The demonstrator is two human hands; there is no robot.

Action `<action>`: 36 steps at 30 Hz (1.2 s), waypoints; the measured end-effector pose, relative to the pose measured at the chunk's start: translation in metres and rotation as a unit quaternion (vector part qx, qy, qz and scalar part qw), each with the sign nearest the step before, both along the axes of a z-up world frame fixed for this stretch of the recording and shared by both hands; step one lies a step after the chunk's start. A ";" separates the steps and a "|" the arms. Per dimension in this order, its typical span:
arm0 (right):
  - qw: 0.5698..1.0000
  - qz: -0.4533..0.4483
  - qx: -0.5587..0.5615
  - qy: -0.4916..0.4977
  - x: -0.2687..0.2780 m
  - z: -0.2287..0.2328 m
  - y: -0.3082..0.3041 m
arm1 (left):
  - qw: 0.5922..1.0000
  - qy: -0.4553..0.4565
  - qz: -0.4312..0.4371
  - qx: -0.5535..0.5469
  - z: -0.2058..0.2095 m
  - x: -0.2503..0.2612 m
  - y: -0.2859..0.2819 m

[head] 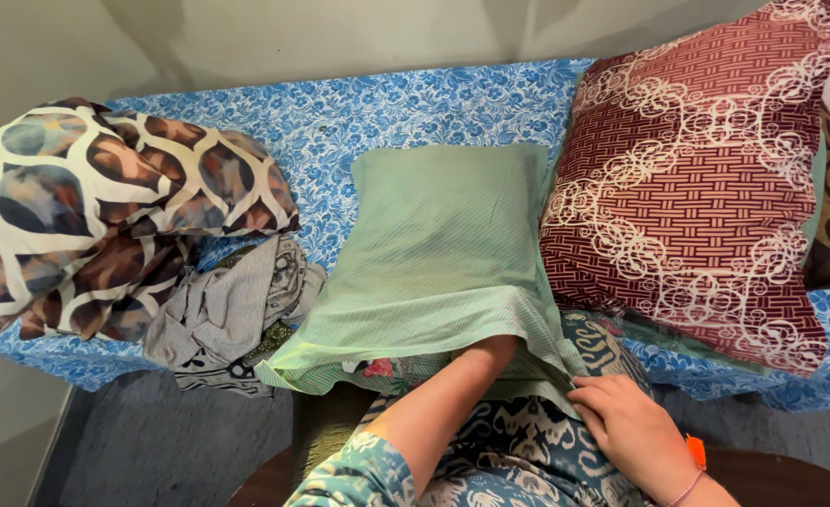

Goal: The person inserts a pillow into a light green pillowcase on a bed. They repeatedly adjust the pillow and case, tucking the edges and smoothing the surface to fit the pillow inside.

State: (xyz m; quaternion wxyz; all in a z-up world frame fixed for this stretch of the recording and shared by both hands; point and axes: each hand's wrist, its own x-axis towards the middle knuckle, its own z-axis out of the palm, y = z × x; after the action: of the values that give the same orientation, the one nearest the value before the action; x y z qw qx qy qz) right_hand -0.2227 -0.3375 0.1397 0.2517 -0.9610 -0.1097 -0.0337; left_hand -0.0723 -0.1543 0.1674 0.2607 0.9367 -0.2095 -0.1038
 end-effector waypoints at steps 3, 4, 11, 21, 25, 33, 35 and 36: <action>0.999 -0.016 -0.022 0.017 -0.001 0.001 0.004 | 1.000 0.014 -0.008 0.009 0.011 0.004 0.003; 0.999 -0.025 -0.032 0.027 -0.001 0.001 0.003 | 1.000 0.023 -0.012 0.011 0.015 0.004 0.006; 0.995 -0.007 -0.101 -0.023 0.012 -0.009 0.012 | 0.938 -0.281 -0.172 -0.105 -0.023 -0.032 0.083; 0.994 -0.042 0.102 -0.027 0.034 0.044 0.024 | 0.911 -0.378 -0.156 -0.046 0.026 -0.086 0.159; 0.979 -0.031 0.201 0.021 0.033 0.071 0.035 | 0.884 -0.467 -0.038 0.002 0.040 -0.082 0.139; 0.954 0.118 0.256 -0.101 0.063 0.099 0.058 | 0.925 -0.329 0.105 -0.158 0.051 -0.028 0.170; 0.964 0.120 0.198 -0.126 0.083 0.093 0.058 | 0.908 -0.360 0.109 -0.186 0.076 -0.018 0.180; 0.976 0.098 0.158 -0.116 0.100 0.087 0.058 | 0.897 -0.381 0.099 -0.202 0.091 -0.013 0.185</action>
State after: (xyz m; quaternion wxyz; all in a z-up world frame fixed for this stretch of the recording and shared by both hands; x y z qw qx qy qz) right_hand -0.1225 -0.2798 0.2264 0.3878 -0.8832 -0.2255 -0.1369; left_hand -0.0852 0.0307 0.2583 0.3532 0.8479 -0.2153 0.3317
